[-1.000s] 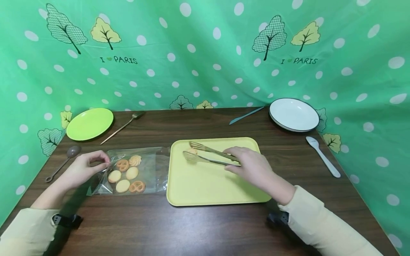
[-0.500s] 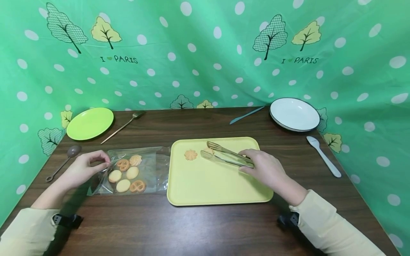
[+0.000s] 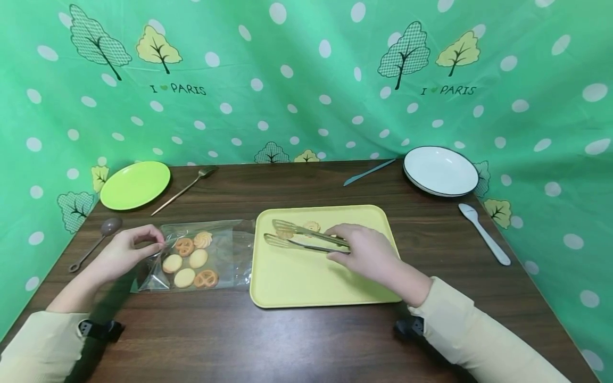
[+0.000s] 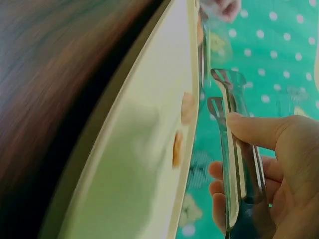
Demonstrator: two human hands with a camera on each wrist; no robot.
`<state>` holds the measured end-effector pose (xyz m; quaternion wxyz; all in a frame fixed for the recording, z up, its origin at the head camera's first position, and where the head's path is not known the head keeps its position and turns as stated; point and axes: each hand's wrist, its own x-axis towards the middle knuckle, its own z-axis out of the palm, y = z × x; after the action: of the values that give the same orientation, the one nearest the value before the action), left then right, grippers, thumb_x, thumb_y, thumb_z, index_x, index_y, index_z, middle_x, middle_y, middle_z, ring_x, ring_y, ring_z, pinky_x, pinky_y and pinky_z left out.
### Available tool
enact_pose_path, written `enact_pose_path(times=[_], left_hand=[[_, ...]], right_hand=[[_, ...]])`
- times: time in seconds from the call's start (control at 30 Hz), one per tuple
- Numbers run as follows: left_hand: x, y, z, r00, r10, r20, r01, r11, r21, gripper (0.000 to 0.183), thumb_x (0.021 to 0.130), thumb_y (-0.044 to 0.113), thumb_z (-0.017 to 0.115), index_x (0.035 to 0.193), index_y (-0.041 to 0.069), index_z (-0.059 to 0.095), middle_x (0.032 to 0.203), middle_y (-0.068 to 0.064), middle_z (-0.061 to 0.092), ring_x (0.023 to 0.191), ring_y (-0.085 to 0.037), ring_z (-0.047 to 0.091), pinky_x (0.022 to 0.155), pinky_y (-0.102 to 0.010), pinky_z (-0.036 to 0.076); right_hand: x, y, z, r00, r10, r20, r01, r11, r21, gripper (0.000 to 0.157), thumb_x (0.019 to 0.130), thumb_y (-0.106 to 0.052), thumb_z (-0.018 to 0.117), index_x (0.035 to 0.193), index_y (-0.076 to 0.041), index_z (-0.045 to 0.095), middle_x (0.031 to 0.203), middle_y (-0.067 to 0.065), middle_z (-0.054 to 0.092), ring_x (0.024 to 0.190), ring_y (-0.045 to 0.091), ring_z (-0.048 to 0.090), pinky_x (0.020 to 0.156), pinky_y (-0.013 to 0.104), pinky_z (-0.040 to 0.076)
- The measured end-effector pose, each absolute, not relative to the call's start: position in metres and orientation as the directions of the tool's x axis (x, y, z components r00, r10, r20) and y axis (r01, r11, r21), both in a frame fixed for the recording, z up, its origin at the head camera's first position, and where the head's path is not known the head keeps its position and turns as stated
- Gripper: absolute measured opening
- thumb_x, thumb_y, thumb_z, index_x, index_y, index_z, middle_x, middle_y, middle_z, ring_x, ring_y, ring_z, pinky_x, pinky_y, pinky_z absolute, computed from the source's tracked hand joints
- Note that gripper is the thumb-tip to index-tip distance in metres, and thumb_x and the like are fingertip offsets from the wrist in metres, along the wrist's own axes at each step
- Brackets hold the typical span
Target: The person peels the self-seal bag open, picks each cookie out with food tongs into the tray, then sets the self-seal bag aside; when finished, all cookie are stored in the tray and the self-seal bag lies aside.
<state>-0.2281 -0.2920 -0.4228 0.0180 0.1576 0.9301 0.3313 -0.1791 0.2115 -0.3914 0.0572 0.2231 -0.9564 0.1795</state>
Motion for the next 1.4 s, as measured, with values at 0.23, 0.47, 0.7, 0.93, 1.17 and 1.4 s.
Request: enact_pose_path(times=[0.23, 0.47, 0.7, 0.93, 1.17, 1.4], left_hand=[[-0.226, -0.292, -0.42, -0.95, 0.305, 0.07, 0.28, 0.729, 0.625, 0.006, 0.09, 0.02, 0.066, 0.091, 0.015, 0.063, 0.09, 0.001, 0.064, 0.094, -0.014, 0.059, 0.079, -0.029, 0.047], [-0.226, -0.29, -0.416, -0.951, 0.305, 0.054, 0.269, 0.726, 0.633, 0.005, 0.09, 0.018, 0.066, 0.093, 0.014, 0.064, 0.091, 0.0, 0.065, 0.095, -0.017, 0.059, 0.077, -0.026, 0.047], [-0.226, -0.289, -0.416, -0.949, 0.309, 0.056, 0.273, 0.724, 0.633, 0.004, 0.089, 0.017, 0.066, 0.092, 0.014, 0.063, 0.09, -0.001, 0.065, 0.093, -0.017, 0.059, 0.075, -0.027, 0.047], [-0.227, -0.287, -0.417, -0.949, 0.311, 0.061, 0.279, 0.731, 0.623, 0.004, 0.089, 0.015, 0.066, 0.092, 0.013, 0.064, 0.088, 0.0, 0.066, 0.09, -0.016, 0.06, 0.075, -0.027, 0.047], [-0.228, -0.287, -0.418, -0.948, 0.31, 0.071, 0.287, 0.741, 0.607, 0.005, 0.088, 0.016, 0.068, 0.091, 0.014, 0.063, 0.088, 0.0, 0.065, 0.09, -0.015, 0.06, 0.075, -0.026, 0.048], [-0.229, -0.288, -0.42, -0.948, 0.308, 0.082, 0.295, 0.747, 0.595, 0.005, 0.088, 0.015, 0.067, 0.09, 0.014, 0.063, 0.089, 0.001, 0.065, 0.092, -0.014, 0.061, 0.077, -0.026, 0.048]], right_hand=[[-0.187, 0.174, -0.391, -0.86, -0.473, 0.192, -0.509, 0.819, -0.264, 0.036, 0.079, -0.034, 0.077, 0.112, -0.024, 0.067, 0.109, -0.006, 0.069, 0.1, 0.016, 0.065, 0.075, 0.039, 0.051], [-0.2, 0.14, -0.393, -0.842, -0.523, 0.134, -0.539, 0.811, -0.226, 0.036, 0.081, -0.036, 0.074, 0.114, -0.025, 0.066, 0.113, -0.008, 0.067, 0.104, 0.016, 0.064, 0.073, 0.039, 0.052], [-0.207, 0.108, -0.398, -0.82, -0.557, 0.132, -0.572, 0.794, -0.204, 0.037, 0.081, -0.04, 0.073, 0.114, -0.025, 0.065, 0.113, -0.009, 0.067, 0.101, 0.015, 0.064, 0.074, 0.04, 0.051], [-0.211, 0.084, -0.401, -0.814, -0.562, 0.149, -0.579, 0.806, -0.122, 0.041, 0.082, -0.042, 0.071, 0.117, -0.022, 0.062, 0.107, -0.008, 0.066, 0.096, 0.013, 0.062, 0.061, 0.035, 0.049], [-0.213, 0.066, -0.4, -0.828, -0.543, 0.138, -0.557, 0.825, -0.099, 0.043, 0.085, -0.043, 0.068, 0.121, -0.021, 0.06, 0.111, -0.006, 0.066, 0.098, 0.014, 0.062, 0.058, 0.035, 0.049], [-0.218, 0.058, -0.401, -0.834, -0.536, 0.133, -0.549, 0.828, -0.109, 0.046, 0.085, -0.043, 0.068, 0.125, -0.022, 0.058, 0.115, -0.006, 0.065, 0.101, 0.014, 0.062, 0.058, 0.035, 0.05]])
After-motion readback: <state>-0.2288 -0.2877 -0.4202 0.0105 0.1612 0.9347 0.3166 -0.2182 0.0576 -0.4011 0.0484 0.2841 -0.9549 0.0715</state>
